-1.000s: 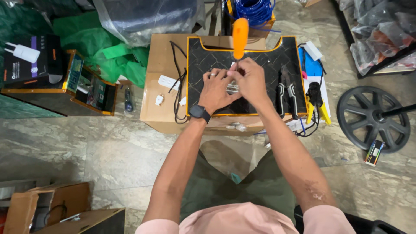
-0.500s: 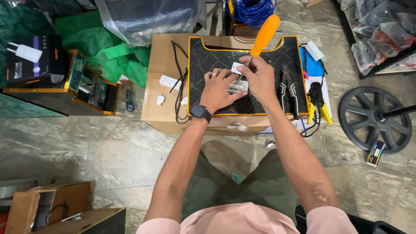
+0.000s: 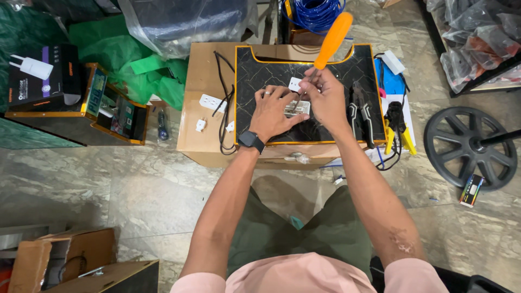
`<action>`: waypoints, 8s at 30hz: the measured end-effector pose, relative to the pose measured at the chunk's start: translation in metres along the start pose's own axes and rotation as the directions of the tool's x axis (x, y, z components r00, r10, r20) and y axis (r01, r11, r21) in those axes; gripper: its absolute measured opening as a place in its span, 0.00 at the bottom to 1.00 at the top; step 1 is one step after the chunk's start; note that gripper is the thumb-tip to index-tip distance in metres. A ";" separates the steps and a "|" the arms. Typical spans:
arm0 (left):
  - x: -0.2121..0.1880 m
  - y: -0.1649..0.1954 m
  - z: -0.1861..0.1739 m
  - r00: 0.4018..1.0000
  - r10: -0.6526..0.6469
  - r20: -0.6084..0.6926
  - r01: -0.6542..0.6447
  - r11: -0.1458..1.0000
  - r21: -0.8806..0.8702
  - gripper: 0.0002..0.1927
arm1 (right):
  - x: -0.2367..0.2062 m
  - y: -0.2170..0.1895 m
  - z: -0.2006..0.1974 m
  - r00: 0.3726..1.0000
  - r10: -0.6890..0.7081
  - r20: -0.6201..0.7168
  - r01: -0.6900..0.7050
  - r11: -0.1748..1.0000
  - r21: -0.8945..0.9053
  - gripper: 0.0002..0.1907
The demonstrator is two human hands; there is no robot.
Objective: The person sits at a small table and uses a screwdriver to unscrew and open a white power strip, removing its screws and top cover. They then pick up a black cable and use pliers to work on the wire ends, handling the strip's internal components.
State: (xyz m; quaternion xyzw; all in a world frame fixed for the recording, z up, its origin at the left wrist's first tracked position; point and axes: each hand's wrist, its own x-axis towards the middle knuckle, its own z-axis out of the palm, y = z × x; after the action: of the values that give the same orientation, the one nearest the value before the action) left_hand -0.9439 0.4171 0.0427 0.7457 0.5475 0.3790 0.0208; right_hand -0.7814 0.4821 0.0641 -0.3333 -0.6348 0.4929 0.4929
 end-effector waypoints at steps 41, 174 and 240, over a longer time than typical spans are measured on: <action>-0.003 -0.022 0.027 0.972 0.113 -0.208 -0.087 0.988 0.127 0.06 | -0.017 -0.037 0.006 0.980 -0.179 0.084 0.197 0.922 -0.334 0.07; -0.005 -0.012 0.005 0.937 -0.027 -0.349 -0.021 0.991 -0.134 0.02 | -0.010 -0.028 -0.006 0.990 -0.037 0.136 0.022 0.994 0.107 0.24; -0.015 0.024 0.004 0.903 -0.379 -0.203 0.396 0.917 0.048 0.10 | -0.068 -0.067 -0.095 0.997 -0.025 -0.067 0.020 0.997 -0.074 0.19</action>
State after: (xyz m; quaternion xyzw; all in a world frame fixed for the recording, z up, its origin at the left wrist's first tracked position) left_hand -0.9239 0.3966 0.0430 0.5827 0.7004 0.4121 0.0108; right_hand -0.6668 0.4284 0.1108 -0.3606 -0.6389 0.4521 0.5073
